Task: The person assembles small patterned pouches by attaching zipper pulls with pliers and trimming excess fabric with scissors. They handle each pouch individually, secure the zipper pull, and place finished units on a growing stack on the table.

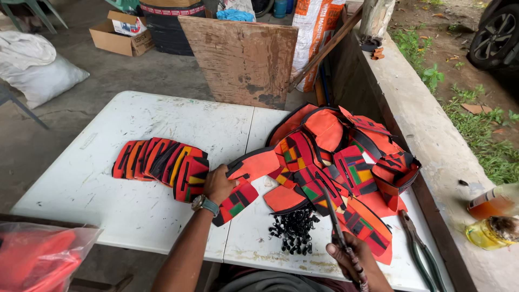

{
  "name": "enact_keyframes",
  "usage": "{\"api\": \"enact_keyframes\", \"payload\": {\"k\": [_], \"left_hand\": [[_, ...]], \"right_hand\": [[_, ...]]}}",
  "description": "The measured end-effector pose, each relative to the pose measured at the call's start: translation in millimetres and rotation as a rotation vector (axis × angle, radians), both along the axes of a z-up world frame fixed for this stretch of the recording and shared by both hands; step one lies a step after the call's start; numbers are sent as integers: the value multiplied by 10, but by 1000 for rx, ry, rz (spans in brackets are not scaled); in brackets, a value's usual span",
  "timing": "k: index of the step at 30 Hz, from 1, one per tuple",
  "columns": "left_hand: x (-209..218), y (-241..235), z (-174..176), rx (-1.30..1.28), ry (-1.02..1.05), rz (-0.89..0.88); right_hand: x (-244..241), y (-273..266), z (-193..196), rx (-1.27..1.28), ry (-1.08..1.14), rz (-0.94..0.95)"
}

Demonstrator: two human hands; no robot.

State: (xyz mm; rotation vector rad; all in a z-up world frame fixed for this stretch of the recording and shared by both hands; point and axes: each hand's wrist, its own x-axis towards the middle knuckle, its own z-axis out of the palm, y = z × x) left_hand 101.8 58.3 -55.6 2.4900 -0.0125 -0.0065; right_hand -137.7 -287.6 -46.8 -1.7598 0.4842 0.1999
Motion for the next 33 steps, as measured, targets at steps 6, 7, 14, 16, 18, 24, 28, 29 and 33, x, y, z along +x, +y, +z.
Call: {"api": "enact_keyframes", "payload": {"k": [6, 7, 14, 16, 18, 24, 28, 29, 33], "left_hand": [[-99, 170, 93, -522, -112, -432], [-151, 177, 137, -533, -102, -429], [-391, -93, 378, -112, -477, -416], [-359, -134, 350, -21, -509, -434], [-325, -140, 277, 39, -609, -454], [-247, -64, 112, 9, -525, -380], [-251, -50, 108, -71, -377, -269], [-241, -50, 114, -110, -342, -259], [-215, -72, 108, -293, -423, -249]], "right_hand": [[132, 146, 216, 135, 11, 213], [262, 118, 244, 113, -19, 362], [873, 77, 617, -541, -151, 700], [1001, 103, 689, -646, -51, 619], [1150, 74, 702, -750, -21, 636], [1689, 29, 366, -1051, -116, 783], [2027, 149, 285, -830, -160, 766], [2108, 191, 304, -724, -79, 746], [2283, 324, 442, -699, -66, 751]]}}
